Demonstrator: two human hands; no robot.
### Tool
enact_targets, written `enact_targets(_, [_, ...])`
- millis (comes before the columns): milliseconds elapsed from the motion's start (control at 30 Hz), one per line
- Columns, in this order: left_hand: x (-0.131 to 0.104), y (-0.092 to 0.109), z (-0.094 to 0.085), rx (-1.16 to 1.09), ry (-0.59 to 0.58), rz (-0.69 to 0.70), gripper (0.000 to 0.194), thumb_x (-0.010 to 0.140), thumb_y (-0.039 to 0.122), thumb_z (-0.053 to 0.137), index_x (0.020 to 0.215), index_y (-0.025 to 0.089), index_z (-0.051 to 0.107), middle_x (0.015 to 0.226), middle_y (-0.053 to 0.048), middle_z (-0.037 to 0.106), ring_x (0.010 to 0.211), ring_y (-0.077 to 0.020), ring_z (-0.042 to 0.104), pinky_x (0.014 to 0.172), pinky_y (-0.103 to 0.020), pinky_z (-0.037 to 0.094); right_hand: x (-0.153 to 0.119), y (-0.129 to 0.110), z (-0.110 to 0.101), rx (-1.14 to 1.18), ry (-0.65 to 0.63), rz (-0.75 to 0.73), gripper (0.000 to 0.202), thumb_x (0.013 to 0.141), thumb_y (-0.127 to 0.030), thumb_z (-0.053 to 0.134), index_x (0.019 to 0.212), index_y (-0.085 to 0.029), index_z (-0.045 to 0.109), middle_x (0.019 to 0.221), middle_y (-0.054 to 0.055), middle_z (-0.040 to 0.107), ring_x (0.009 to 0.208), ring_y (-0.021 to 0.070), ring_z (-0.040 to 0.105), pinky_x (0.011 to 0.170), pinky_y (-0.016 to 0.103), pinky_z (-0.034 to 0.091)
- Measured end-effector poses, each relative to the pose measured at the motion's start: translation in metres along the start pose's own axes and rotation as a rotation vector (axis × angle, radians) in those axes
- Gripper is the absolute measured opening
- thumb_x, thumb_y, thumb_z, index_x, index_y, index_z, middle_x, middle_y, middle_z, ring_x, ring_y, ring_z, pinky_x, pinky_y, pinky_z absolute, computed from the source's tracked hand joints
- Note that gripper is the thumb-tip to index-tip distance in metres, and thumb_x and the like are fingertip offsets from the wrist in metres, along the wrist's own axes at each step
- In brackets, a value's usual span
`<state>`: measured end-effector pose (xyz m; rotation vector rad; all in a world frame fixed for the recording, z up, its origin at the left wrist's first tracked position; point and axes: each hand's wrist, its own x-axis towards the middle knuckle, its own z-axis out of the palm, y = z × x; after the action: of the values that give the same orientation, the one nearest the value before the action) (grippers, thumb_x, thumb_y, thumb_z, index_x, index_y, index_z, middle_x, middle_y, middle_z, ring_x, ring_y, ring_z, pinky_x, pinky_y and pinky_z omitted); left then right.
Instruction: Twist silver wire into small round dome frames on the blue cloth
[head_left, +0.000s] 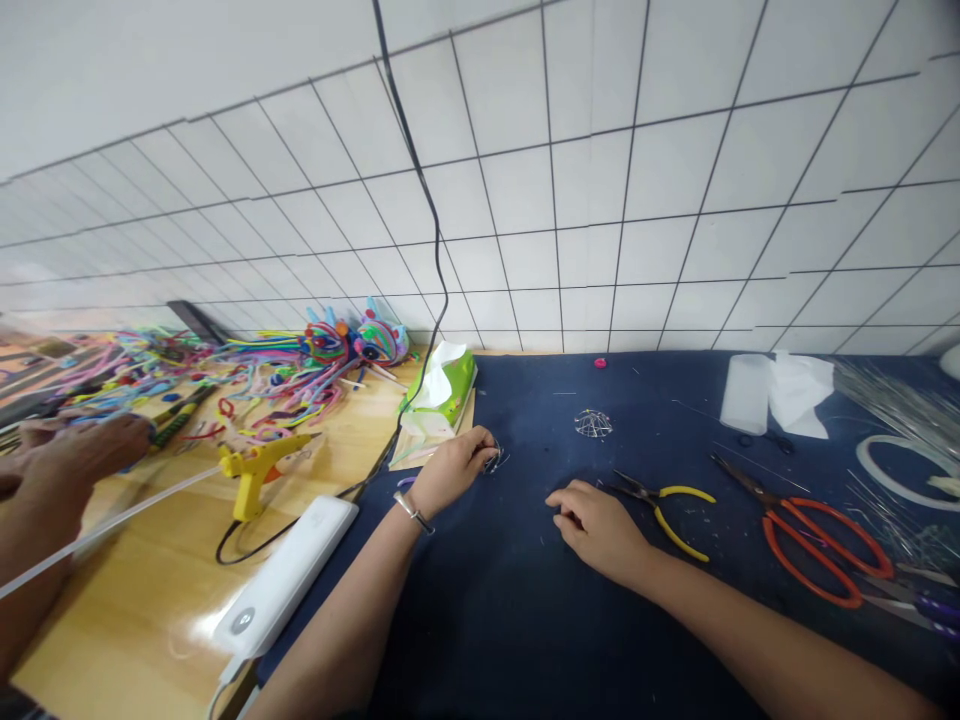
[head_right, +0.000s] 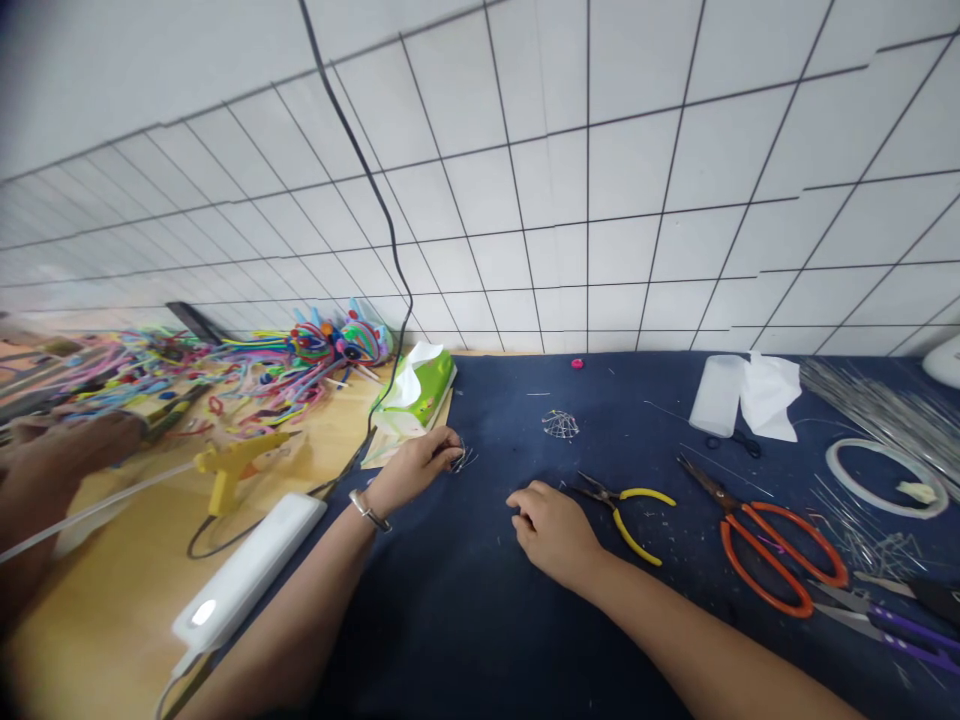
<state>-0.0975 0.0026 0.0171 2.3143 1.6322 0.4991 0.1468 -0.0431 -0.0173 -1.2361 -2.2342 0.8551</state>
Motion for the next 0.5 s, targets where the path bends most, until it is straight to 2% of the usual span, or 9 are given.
enact_targets(100, [0.001, -0.004, 0.004, 0.021, 0.033, -0.038, 0.010, 0.081, 0.025, 0.047, 0.086, 0.019, 0.052, 0.072, 0.000, 0.058, 0.064, -0.0131, 0.055, 0.060, -0.023, 0.041, -0.001, 0.001, 0.001, -0.004, 0.009, -0.007, 0.024, 0.076, -0.014, 0.048, 0.096, -0.022, 0.059, 0.086, 0.000, 0.055, 0.075, 0.0114, 0.053, 0.069, 0.023, 0.039])
enact_targets(200, [0.002, -0.006, 0.006, 0.081, 0.046, 0.005, 0.009, 0.080, 0.024, 0.049, 0.083, 0.019, 0.056, 0.077, -0.001, 0.058, 0.069, -0.0133, 0.056, 0.065, -0.024, 0.042, -0.001, 0.001, 0.001, -0.005, 0.009, -0.010, 0.024, 0.076, -0.014, 0.048, 0.096, -0.023, 0.059, 0.087, 0.001, 0.056, 0.076, 0.0116, 0.053, 0.070, 0.023, 0.039])
enact_targets(333, [0.002, -0.006, 0.007, 0.163, 0.028, 0.083, 0.017, 0.083, 0.023, 0.044, 0.084, 0.020, 0.061, 0.085, -0.004, 0.059, 0.078, -0.0136, 0.057, 0.070, -0.023, 0.043, 0.000, -0.001, -0.001, -0.009, -0.002, -0.004, 0.024, 0.077, -0.014, 0.048, 0.096, -0.022, 0.059, 0.089, 0.001, 0.056, 0.076, 0.0117, 0.053, 0.069, 0.023, 0.039])
enact_targets(500, [0.002, -0.005, 0.013, 0.203, -0.016, 0.101, 0.020, 0.085, 0.022, 0.042, 0.088, 0.020, 0.062, 0.090, -0.005, 0.062, 0.083, -0.0148, 0.058, 0.074, -0.024, 0.044, 0.000, -0.002, -0.002, -0.009, -0.007, -0.004, 0.024, 0.077, -0.014, 0.048, 0.096, -0.022, 0.059, 0.089, 0.001, 0.057, 0.076, 0.0120, 0.054, 0.069, 0.023, 0.040])
